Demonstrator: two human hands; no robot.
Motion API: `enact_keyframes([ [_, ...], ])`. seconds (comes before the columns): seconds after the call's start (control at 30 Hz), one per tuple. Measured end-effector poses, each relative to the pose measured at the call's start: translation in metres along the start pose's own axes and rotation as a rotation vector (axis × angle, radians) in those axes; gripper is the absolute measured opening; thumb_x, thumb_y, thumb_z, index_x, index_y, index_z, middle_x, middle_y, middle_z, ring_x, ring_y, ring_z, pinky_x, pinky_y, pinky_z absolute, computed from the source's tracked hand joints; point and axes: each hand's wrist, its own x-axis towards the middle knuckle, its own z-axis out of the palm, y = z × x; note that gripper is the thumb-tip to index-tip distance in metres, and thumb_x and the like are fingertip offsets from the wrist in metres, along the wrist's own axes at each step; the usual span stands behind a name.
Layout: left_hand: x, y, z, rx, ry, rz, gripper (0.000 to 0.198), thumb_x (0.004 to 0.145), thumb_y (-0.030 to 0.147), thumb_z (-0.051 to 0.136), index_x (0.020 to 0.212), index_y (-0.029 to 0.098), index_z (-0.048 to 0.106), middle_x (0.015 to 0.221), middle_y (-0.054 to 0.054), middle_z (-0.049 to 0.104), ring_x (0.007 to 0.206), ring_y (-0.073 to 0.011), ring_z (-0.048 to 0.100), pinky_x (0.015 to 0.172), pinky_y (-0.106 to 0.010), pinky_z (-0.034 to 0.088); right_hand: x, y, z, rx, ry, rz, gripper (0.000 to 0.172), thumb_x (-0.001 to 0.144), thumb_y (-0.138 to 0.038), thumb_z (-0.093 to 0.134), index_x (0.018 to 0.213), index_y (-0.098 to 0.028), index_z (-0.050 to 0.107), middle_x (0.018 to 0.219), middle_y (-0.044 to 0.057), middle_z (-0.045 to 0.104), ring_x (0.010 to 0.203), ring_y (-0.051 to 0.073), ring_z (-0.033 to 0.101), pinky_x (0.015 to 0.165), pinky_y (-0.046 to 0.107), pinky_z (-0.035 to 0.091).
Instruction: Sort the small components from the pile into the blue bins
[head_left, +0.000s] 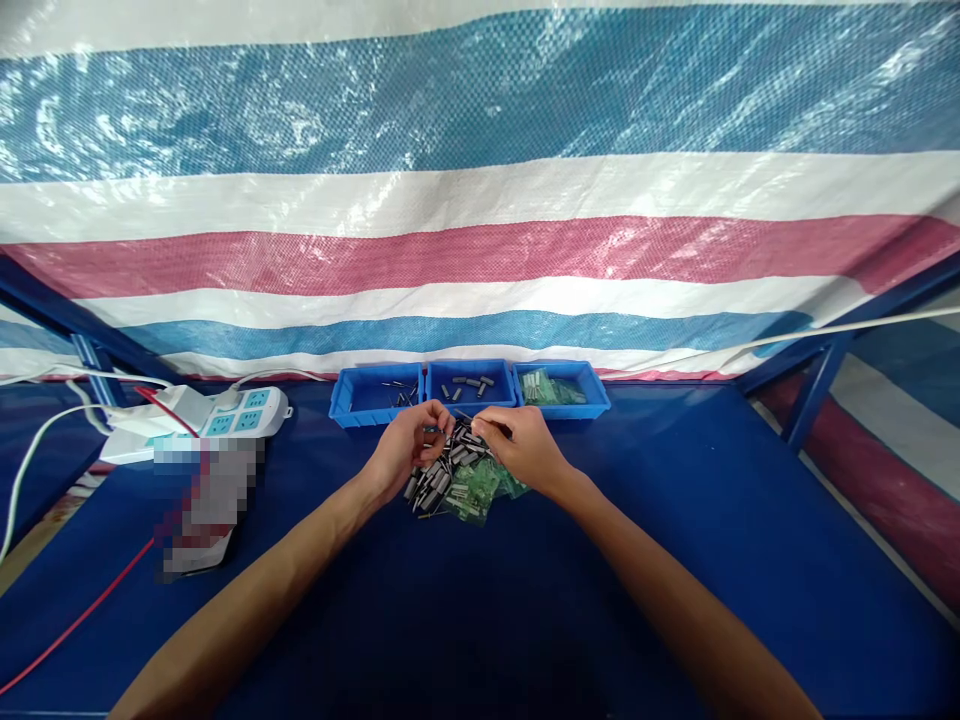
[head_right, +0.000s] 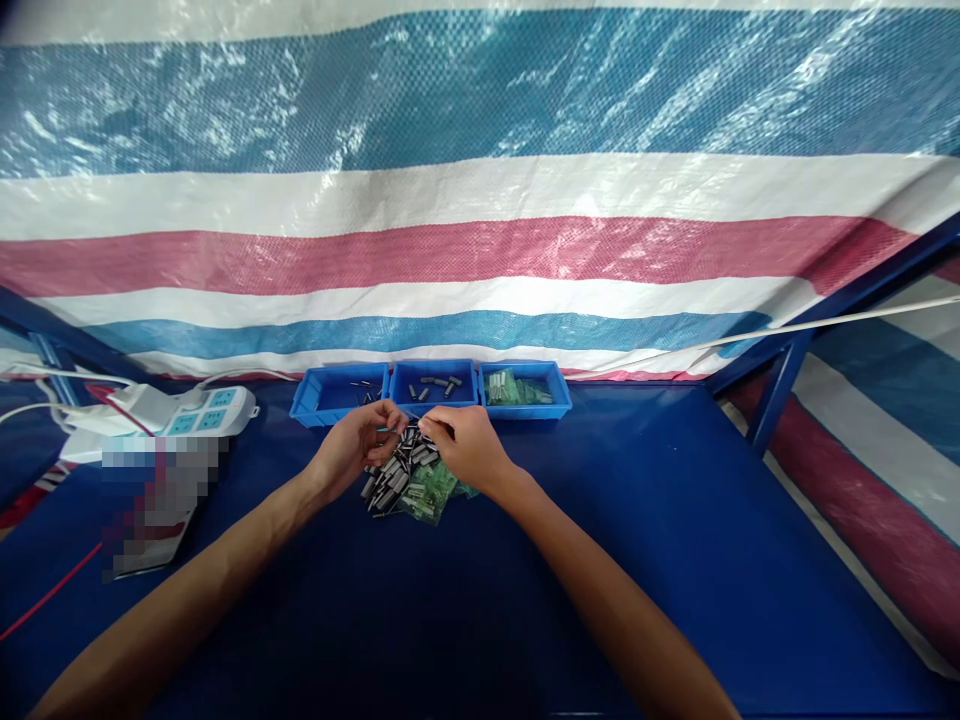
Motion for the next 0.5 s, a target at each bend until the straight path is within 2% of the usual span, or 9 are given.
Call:
enact_keyframes([
  [0.23, -0.0014, 0.0008, -0.0002, -0.018, 0.013, 0.020, 0.005, 0.071, 0.018, 0.044, 0.069, 0.016, 0.041, 0.078, -0.001, 0.050, 0.043, -0.0032, 0.027, 0.041, -0.020, 0.017, -0.0003, 0.0014, 0.0008, 0.004, 0.001, -0.007, 0.031, 0.091, -0.025, 0.047, 0.063, -0.016, 0.057, 0.045, -0.002, 0.048, 0.048, 0.011, 0.042, 0.053, 0.023, 0.031],
  [0.5, 0.0003, 0.0000, -0.0014, -0.038, 0.010, 0.015, 0.006, 0.068, 0.014, 0.044, 0.069, 0.016, 0.039, 0.080, -0.002, 0.051, 0.043, -0.0027, 0.029, 0.042, -0.020, 0.019, 0.0002, 0.0030, 0.0015, -0.016, -0.020, -0.014, 0.035, 0.091, -0.024, 0.048, 0.057, -0.016, 0.048, 0.045, -0.003, 0.046, 0.047, 0.010, 0.039, 0.053, 0.023, 0.029],
])
